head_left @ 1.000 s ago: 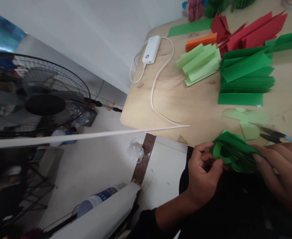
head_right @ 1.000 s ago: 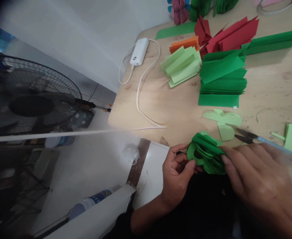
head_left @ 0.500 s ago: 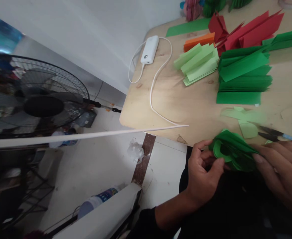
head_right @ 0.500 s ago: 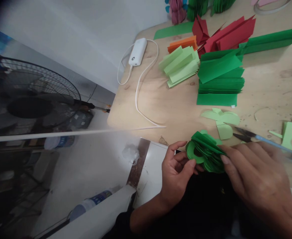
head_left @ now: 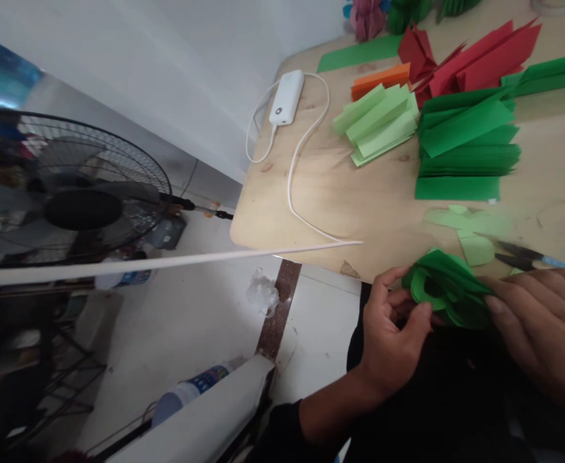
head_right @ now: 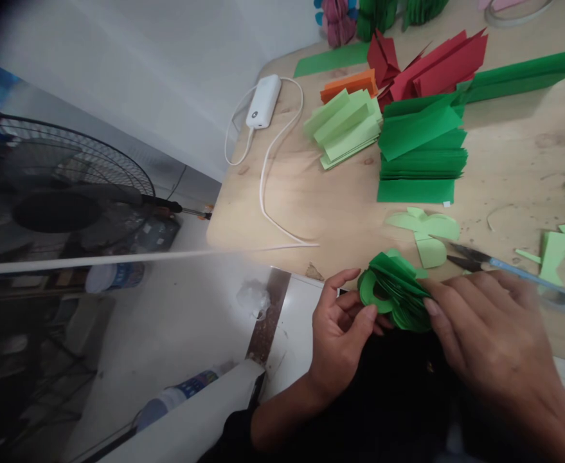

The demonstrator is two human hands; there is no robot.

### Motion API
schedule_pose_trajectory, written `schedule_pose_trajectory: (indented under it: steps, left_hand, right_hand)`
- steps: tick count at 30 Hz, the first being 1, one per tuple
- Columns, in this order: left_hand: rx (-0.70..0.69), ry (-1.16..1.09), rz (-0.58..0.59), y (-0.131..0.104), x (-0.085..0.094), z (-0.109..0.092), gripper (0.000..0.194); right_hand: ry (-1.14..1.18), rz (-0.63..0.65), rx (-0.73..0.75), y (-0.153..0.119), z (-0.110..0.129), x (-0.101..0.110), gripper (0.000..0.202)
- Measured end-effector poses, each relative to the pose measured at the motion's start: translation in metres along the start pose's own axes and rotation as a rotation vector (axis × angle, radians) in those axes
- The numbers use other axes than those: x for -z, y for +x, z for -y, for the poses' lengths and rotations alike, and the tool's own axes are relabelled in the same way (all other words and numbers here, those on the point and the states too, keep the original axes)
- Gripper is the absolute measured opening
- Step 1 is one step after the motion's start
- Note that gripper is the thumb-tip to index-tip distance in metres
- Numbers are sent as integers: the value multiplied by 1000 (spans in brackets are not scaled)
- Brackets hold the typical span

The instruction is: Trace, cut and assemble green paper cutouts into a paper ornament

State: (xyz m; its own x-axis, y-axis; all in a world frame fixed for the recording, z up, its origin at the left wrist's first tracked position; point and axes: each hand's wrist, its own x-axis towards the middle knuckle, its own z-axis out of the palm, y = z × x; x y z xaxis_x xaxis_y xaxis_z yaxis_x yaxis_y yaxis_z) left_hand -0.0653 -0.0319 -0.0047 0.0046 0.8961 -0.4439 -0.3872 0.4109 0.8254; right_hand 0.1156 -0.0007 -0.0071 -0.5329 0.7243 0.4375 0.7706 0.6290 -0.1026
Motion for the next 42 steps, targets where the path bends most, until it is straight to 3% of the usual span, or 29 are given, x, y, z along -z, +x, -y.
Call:
schedule_pose_trajectory:
  steps: [15,32,42]
  left_hand:
    - [-27,93,4,4,7,0,43]
    - [-49,149,-61,7,1,2,35]
    - [-54,108,-95,7,-3,2,31]
  right_hand:
    - [-4,4,18,-1,-2,1,7]
    - [39,12,68,-3,-5,1,1]
    - [45,6,63,-5,-7,0,9]
